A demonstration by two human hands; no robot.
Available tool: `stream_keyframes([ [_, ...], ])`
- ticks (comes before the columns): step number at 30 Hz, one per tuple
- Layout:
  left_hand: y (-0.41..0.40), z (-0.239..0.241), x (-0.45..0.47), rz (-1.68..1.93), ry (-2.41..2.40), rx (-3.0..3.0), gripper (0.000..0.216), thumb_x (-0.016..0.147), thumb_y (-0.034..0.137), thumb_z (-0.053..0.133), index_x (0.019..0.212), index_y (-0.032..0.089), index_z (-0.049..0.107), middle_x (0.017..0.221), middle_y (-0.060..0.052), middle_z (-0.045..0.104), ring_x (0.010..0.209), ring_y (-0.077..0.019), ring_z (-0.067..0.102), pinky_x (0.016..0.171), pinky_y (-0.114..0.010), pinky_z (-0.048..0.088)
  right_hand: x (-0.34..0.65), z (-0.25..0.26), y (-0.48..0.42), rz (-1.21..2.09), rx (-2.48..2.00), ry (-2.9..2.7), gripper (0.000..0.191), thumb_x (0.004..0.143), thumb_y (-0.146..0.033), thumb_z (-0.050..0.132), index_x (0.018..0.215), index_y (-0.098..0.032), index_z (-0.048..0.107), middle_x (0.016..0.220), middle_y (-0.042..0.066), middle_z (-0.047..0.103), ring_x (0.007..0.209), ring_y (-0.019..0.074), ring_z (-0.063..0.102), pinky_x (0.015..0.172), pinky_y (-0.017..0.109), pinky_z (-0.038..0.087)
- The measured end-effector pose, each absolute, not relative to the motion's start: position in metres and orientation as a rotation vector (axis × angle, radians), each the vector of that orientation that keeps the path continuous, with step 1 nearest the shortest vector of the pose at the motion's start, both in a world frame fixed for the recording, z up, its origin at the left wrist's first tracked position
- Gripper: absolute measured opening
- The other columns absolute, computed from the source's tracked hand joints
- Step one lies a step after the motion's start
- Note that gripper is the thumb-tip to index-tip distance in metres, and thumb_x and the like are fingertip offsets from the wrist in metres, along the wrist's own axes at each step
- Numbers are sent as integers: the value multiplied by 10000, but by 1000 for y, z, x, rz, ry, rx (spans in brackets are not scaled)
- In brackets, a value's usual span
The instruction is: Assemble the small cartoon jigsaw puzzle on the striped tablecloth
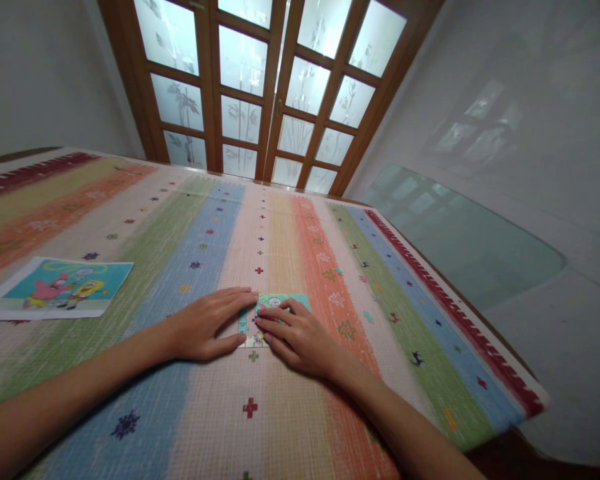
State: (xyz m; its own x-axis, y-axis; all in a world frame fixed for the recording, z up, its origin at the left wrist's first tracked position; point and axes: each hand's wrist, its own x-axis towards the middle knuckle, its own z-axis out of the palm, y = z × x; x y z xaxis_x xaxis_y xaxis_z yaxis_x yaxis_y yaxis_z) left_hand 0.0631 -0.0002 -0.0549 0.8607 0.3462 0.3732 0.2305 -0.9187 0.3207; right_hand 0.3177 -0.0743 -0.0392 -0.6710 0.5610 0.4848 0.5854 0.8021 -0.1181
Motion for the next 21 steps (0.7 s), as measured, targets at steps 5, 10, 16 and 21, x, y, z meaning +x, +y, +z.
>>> stream_keyframes([
  [5, -1, -54, 64, 623, 439, 2774, 591, 957, 356, 565, 1490, 190, 371, 1443, -176, 578, 1347, -337, 548, 1116, -528, 468, 317, -40, -75, -56, -877, -2492, 313, 1082, -244, 402, 1165, -149, 688, 1227, 87, 743, 1015, 209, 648, 939, 392, 464],
  [10, 0, -54, 64, 618, 440, 2771, 595, 955, 358, 572, 1492, 191, 376, 1445, -175, 578, 1356, -342, 541, 1116, -537, 466, 317, -38, -78, 57, -981, -2495, 294, 1072, -256, 416, 1213, -155, 654, 1222, 76, 736, 992, 228, 611, 928, 396, 462],
  [16, 1, -55, 63, 616, 433, 2756, 605, 952, 364, 580, 1510, 212, 405, 1483, -159, 560, 1375, -339, 528, 1140, -542, 445, 319, -35, -80, 180, -1033, -2364, 336, 1053, -263, 431, 1340, -148, 562, 1207, 116, 712, 1064, 236, 588, 942, 399, 476],
  [21, 2, -58, 61, 597, 448, 2774, 558, 952, 369, 584, 1481, 223, 486, 1519, -161, 528, 1385, -343, 520, 1142, -562, 437, 318, -36, -79, 153, -966, -2445, 297, 1048, -212, 430, 1288, -183, 603, 1217, 91, 725, 1043, 223, 600, 959, 400, 455],
])
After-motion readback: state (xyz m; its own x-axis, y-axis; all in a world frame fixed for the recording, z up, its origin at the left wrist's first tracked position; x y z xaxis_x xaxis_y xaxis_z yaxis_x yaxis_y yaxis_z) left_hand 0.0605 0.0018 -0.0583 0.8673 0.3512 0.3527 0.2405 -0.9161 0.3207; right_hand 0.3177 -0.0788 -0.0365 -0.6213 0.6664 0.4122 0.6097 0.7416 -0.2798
